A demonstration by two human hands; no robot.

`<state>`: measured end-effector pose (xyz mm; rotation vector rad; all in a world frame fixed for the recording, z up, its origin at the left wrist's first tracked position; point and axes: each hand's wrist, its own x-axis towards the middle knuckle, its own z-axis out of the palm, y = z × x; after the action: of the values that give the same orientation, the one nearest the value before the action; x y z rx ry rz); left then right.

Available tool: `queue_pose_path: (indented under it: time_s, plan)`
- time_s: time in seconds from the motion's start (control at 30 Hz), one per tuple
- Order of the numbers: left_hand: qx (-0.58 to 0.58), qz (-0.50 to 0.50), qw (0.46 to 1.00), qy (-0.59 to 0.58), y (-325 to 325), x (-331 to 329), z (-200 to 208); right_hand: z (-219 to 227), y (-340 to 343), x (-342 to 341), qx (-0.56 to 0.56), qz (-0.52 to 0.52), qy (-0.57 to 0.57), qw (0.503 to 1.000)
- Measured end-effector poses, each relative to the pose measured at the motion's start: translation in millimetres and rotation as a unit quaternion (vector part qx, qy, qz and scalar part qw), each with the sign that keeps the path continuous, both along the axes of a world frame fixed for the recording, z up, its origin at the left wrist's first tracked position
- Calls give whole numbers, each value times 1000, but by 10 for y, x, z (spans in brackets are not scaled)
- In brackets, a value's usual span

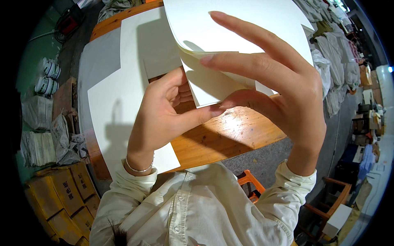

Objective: The person picks up white sheets of paper from a stack on a wooden table, folds them in half, and places them into clear plastic bags. They repeat this process for several sheets, stacking the folded papers inside the bags.

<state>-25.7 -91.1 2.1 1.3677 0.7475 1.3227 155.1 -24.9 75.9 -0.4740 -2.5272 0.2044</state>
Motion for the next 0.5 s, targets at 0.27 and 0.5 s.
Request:
queue_pose_path:
  time_s: [0.27,0.5]
  plan:
    - [-54,-15,998,-24,-17,-5,31,-69,-45,-44,25,7,39,999]
    - [-22,-5,1000,4,-14,-13,23,-19,-95,-28,0,4,-12,1000]
